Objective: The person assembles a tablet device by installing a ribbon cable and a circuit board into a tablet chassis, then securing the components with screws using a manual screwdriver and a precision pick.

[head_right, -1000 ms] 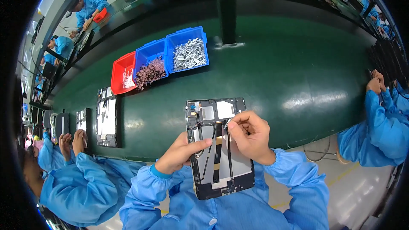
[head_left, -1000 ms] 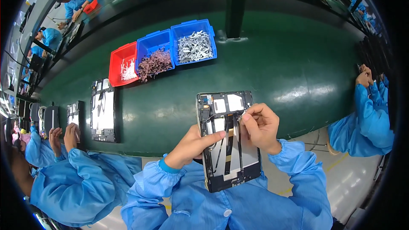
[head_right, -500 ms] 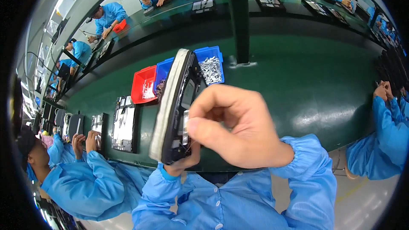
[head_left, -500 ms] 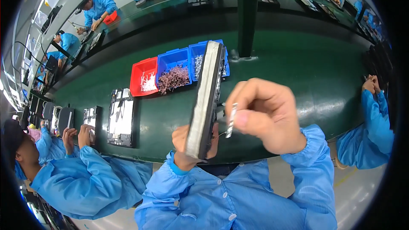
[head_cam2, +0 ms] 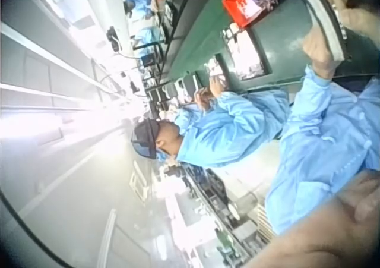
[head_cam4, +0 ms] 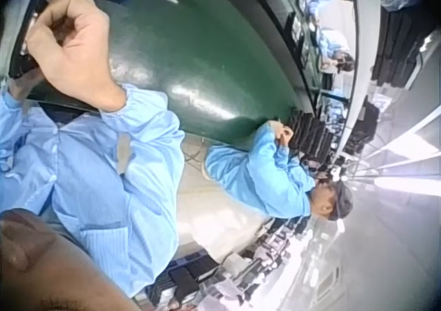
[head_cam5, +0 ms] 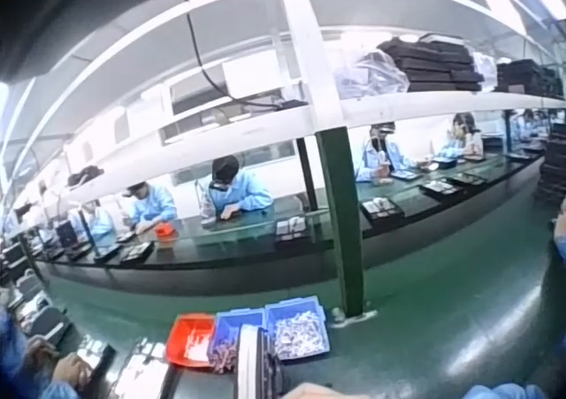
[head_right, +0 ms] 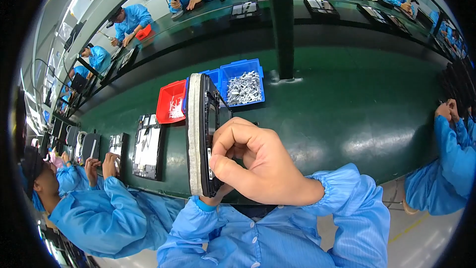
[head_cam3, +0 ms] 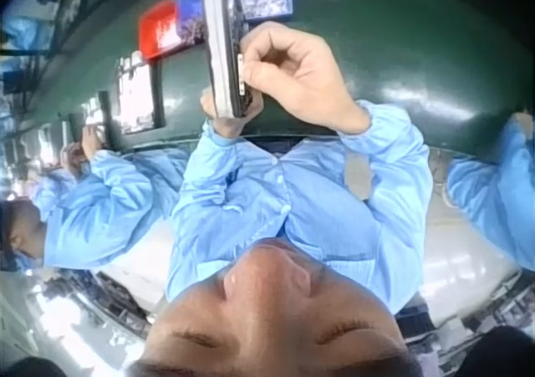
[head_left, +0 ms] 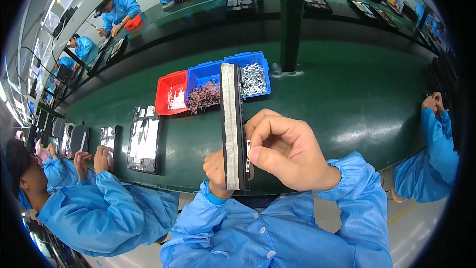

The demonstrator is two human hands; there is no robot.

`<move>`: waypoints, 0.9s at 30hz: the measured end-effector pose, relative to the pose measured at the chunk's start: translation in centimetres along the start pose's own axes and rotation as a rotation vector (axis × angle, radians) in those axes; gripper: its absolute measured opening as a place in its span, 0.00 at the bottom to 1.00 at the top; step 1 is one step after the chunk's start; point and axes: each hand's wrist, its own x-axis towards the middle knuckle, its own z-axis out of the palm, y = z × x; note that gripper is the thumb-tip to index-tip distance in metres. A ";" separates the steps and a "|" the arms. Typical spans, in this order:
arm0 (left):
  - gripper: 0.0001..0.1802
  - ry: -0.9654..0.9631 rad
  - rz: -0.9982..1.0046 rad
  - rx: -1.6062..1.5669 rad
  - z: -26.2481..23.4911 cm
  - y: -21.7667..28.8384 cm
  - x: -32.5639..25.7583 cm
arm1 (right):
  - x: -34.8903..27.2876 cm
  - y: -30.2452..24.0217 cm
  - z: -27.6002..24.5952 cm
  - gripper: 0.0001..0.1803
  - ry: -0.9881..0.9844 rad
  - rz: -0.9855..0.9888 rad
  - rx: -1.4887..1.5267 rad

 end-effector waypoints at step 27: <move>0.15 -0.091 0.043 0.036 -1.5 1.9 1.0 | 0.0 0.0 0.0 0.05 -0.017 -0.022 -0.040</move>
